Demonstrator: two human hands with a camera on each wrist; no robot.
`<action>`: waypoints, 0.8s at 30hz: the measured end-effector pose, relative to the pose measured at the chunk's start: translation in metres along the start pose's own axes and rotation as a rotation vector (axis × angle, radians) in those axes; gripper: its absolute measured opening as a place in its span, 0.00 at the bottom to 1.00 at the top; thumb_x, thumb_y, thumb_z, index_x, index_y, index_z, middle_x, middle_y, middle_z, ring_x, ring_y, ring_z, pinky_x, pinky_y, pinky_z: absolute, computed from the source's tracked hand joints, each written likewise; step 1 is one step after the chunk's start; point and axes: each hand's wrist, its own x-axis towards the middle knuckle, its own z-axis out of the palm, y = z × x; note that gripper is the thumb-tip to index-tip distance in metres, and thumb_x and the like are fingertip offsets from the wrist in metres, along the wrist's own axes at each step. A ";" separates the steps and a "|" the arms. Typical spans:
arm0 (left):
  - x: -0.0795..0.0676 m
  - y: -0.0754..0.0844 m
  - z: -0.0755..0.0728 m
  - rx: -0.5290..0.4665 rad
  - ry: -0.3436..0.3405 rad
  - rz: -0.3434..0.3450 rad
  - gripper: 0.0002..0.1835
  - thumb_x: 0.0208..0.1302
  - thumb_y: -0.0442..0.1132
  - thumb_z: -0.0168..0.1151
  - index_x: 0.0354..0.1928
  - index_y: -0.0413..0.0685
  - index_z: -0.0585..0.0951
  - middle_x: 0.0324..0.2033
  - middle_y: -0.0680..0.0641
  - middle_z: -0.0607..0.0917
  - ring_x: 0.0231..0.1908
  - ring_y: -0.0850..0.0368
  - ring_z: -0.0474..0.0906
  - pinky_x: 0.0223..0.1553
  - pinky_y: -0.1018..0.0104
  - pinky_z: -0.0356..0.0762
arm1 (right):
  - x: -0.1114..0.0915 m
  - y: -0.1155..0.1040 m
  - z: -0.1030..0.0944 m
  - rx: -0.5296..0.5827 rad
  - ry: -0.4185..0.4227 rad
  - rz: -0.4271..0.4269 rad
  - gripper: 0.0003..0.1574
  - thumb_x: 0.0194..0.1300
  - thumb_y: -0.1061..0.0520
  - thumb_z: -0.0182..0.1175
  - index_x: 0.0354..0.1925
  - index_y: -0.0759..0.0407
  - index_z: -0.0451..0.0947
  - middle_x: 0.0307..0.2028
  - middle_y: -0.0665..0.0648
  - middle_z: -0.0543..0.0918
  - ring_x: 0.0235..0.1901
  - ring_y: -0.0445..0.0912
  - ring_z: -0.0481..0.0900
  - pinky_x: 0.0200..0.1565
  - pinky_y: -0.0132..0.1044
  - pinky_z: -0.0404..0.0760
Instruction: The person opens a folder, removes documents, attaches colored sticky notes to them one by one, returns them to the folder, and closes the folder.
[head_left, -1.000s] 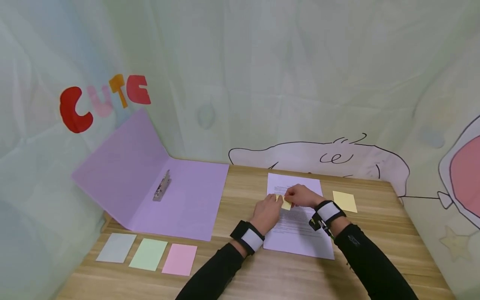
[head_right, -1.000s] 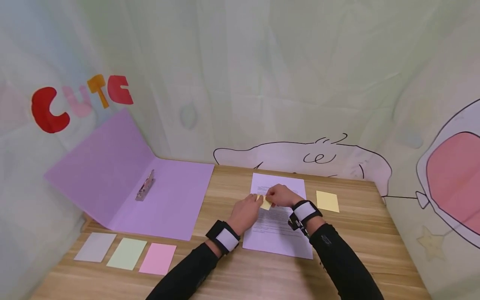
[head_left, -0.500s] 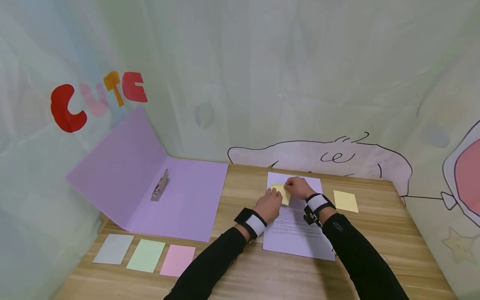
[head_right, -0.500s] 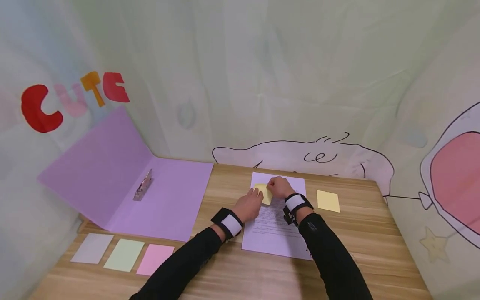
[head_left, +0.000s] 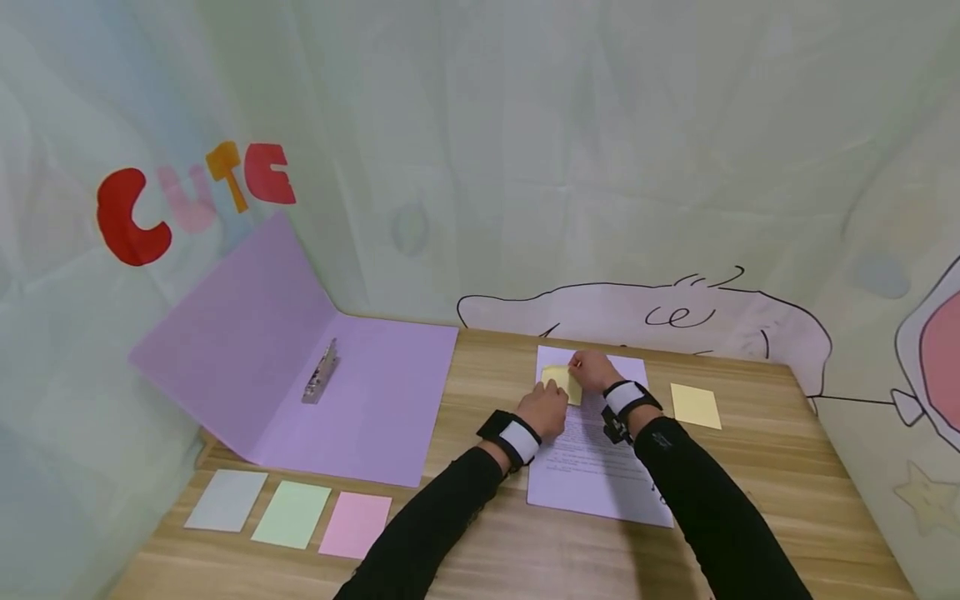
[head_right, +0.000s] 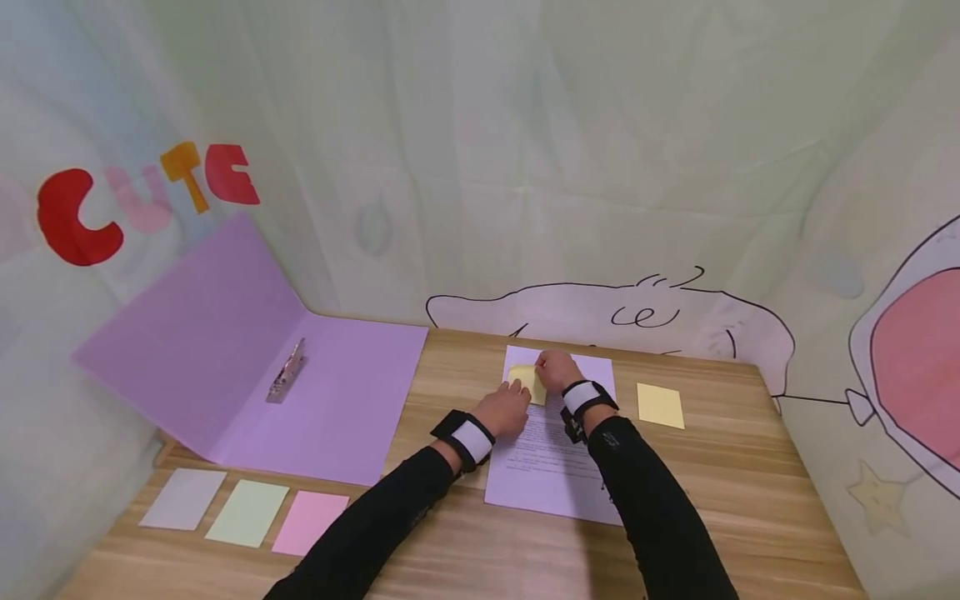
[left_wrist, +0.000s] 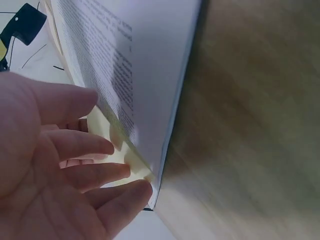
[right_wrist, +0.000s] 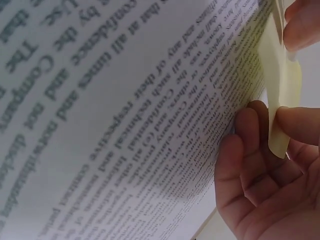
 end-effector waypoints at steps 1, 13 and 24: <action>0.000 0.000 0.001 -0.007 -0.005 -0.005 0.17 0.61 0.42 0.59 0.49 0.41 0.79 0.40 0.44 0.75 0.40 0.51 0.73 0.32 0.63 0.77 | 0.004 0.004 0.002 -0.004 -0.010 0.016 0.11 0.65 0.57 0.55 0.32 0.61 0.81 0.29 0.57 0.82 0.28 0.49 0.76 0.29 0.39 0.74; -0.001 0.002 0.001 -0.009 -0.029 -0.023 0.15 0.62 0.41 0.59 0.49 0.45 0.80 0.41 0.44 0.75 0.42 0.49 0.71 0.31 0.63 0.76 | 0.039 0.063 0.037 -0.086 0.052 -0.052 0.17 0.66 0.52 0.52 0.34 0.61 0.82 0.30 0.58 0.83 0.27 0.49 0.76 0.28 0.39 0.74; -0.002 0.006 0.002 0.046 -0.063 -0.021 0.14 0.62 0.42 0.59 0.49 0.47 0.81 0.42 0.44 0.77 0.42 0.49 0.73 0.34 0.61 0.76 | -0.031 -0.057 -0.019 -0.141 0.072 0.107 0.14 0.61 0.58 0.58 0.28 0.69 0.80 0.23 0.59 0.79 0.23 0.48 0.73 0.26 0.35 0.71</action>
